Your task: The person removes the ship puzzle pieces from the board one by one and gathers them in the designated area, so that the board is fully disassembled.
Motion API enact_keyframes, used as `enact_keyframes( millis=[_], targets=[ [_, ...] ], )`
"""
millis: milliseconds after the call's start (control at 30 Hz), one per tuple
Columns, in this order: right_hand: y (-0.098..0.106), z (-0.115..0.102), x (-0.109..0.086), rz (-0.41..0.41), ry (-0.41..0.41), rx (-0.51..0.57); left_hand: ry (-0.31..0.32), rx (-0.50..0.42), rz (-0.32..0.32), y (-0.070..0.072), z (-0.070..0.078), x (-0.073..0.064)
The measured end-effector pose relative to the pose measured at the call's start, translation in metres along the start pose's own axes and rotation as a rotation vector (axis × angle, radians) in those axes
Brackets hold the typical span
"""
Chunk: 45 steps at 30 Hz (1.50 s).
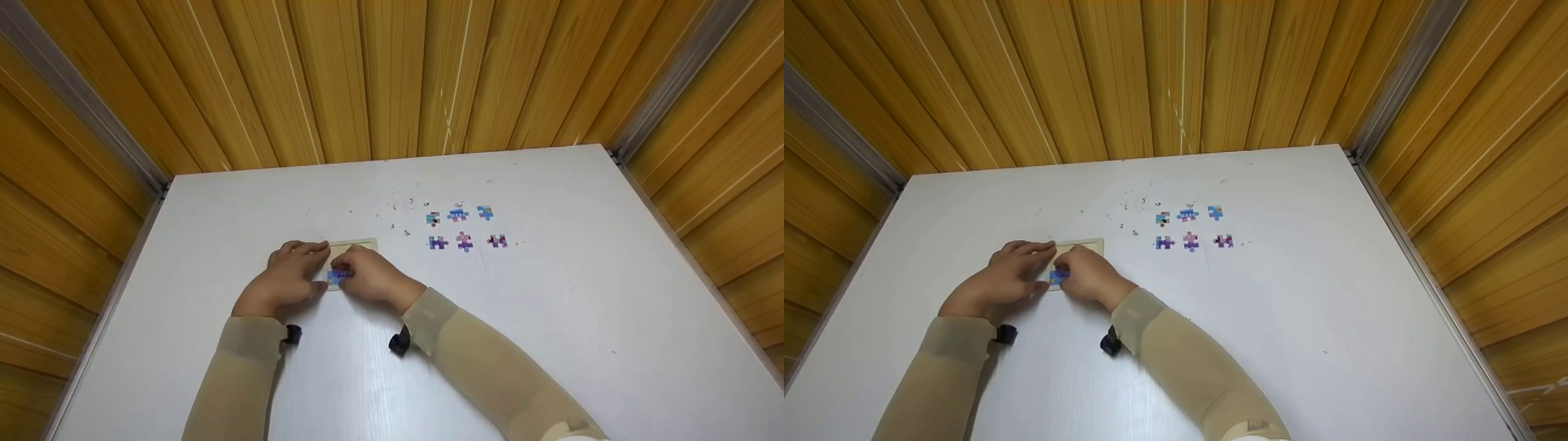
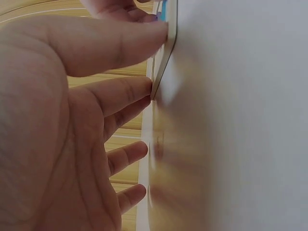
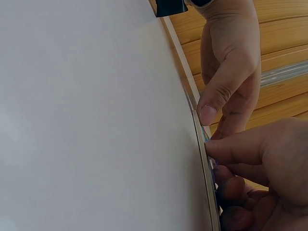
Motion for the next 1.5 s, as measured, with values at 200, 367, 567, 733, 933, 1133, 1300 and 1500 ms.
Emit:
enact_keyframes(
  millis=[200,367,567,733,933,1133,1300,1500],
  targets=[
    [0.0,0.0,0.001,-0.005,0.006,-0.004,0.005,-0.008,0.003,0.001,0.0,0.0],
    [-0.001,0.002,0.002,-0.008,0.014,0.007,0.006,0.001,0.004,0.001,0.0,0.0],
    [0.001,0.003,0.002,-0.014,0.009,0.034,0.015,-0.01,0.006,0.0,-0.001,0.0],
    [0.002,0.004,0.002,-0.016,-0.005,0.062,0.041,-0.035,0.007,-0.001,-0.005,-0.001],
    [0.007,0.005,0.001,-0.009,-0.029,0.074,0.051,-0.043,0.005,0.0,-0.005,-0.001],
    [0.009,0.003,-0.002,-0.018,-0.022,0.056,0.029,-0.019,0.011,0.0,-0.003,0.001],
    [0.012,0.001,-0.009,-0.035,-0.005,0.037,0.014,-0.012,0.015,0.0,-0.002,0.001],
    [0.026,0.006,-0.02,-0.037,-0.023,0.066,0.04,-0.006,0.012,0.0,-0.003,0.001]
  ],
)
Point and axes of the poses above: each hand's wrist, its own x-axis towards the middle knuckle, its own y-axis out of the back of the hand, z = x × y, the point moved 8 cm from there along x, towards the middle knuckle, and after that the axes turned 5 degrees about -y, right-handed, at the moved point
